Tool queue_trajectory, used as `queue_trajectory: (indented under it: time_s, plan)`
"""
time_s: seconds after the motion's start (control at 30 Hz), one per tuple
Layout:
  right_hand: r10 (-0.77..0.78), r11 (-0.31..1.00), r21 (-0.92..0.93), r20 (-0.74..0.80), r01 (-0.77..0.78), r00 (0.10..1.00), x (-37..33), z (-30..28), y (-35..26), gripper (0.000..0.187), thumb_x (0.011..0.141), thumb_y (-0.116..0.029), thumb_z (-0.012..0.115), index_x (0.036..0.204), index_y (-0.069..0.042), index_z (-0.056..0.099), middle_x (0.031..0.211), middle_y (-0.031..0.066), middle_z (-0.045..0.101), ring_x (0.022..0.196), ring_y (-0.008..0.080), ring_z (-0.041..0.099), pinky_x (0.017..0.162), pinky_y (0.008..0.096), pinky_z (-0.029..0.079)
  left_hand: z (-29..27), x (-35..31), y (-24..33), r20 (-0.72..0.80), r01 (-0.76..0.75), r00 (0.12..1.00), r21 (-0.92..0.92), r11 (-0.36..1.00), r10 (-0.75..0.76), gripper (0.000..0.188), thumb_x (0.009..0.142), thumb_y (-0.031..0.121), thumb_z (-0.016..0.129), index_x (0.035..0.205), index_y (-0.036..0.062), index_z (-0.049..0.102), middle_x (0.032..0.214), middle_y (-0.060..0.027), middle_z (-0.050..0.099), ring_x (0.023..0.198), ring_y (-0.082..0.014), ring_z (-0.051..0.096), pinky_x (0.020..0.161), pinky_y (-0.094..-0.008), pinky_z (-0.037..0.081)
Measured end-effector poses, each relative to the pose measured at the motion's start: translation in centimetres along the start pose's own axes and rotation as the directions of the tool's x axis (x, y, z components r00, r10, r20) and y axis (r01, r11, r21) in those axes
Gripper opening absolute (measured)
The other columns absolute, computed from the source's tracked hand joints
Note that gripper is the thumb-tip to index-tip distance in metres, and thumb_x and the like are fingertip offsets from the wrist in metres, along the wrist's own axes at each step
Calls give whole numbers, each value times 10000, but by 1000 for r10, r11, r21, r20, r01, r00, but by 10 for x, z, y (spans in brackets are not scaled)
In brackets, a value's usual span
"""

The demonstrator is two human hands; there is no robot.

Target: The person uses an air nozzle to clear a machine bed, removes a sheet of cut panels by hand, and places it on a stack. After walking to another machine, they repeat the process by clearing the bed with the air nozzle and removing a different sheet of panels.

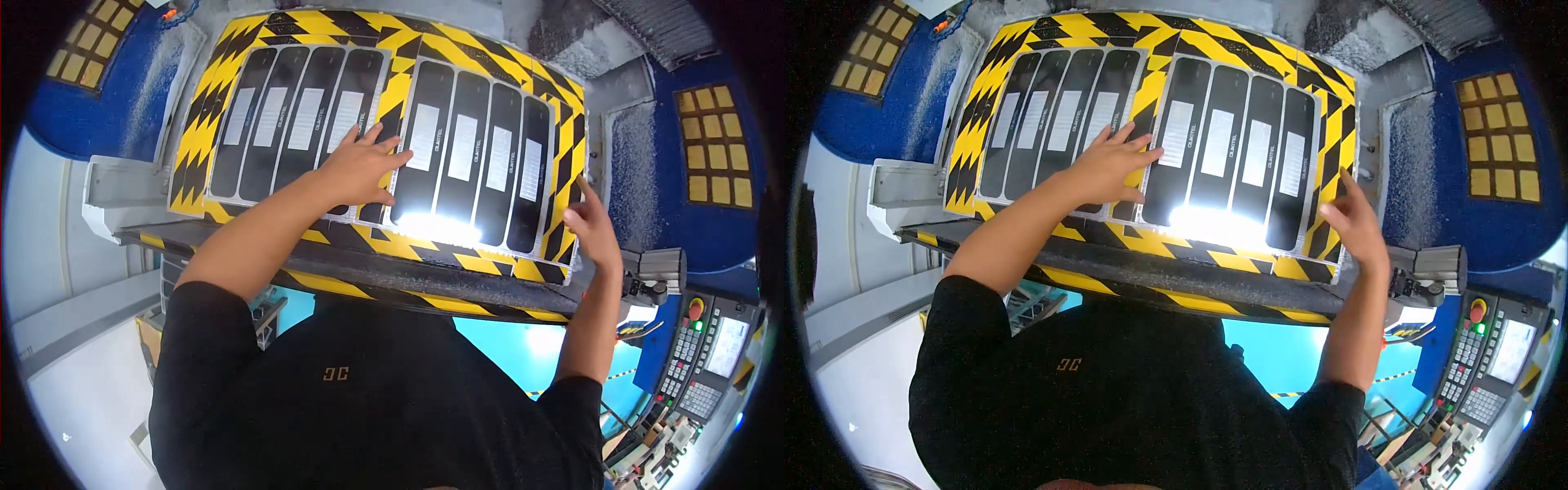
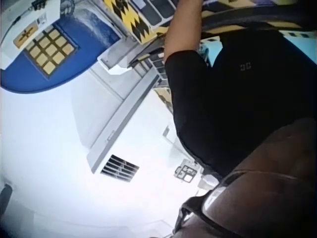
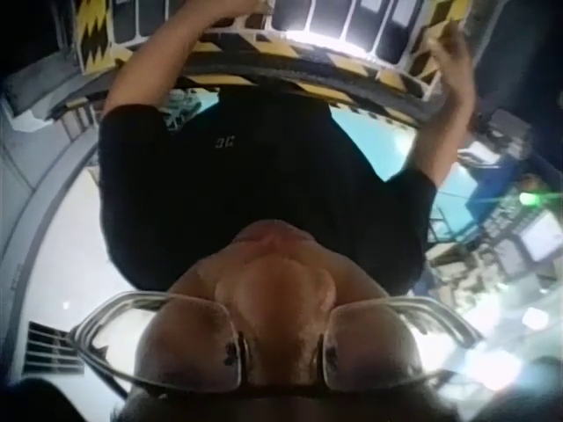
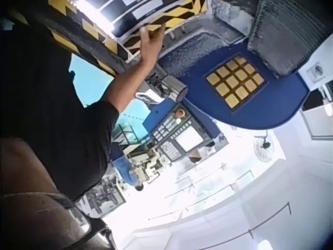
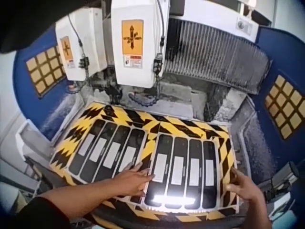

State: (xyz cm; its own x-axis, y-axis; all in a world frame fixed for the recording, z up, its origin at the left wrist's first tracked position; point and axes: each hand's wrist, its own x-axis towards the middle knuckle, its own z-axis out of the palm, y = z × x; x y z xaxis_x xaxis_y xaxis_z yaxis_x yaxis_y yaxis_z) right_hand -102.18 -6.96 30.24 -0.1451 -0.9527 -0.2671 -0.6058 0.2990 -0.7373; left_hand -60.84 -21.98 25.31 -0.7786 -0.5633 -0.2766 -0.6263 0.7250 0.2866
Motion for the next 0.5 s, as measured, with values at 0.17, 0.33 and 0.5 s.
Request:
queue_trajectory:
  time_s: [0.17,0.33,0.5]
  plan:
    - [-98,981,164,-67,107,993,-106,-41,-39,804,904,-470,650,1473,14,353,885,56,587,774,116,543,691,263,441,-7,-3,0,-3,10,1000,-14,1000,-10,824,742,398,792,1453,165,448,1529,-155,371,1446,-400,248,1170,-561,188]
    - [-108,909,387,-144,157,984,-199,-55,-36,840,899,-548,628,1452,31,373,865,61,586,750,115,565,704,263,470,-10,-8,5,45,-11,999,3,1000,11,843,736,402,798,1458,157,438,1541,-165,344,1453,-413,222,1168,-569,185]
    - [-30,898,408,-319,166,947,-230,-45,-21,774,929,-507,603,1430,42,390,829,67,581,710,116,574,637,233,488,-7,-9,8,70,-18,997,26,1000,16,899,714,431,809,1474,170,406,1561,-165,303,1464,-413,188,1172,-572,167]
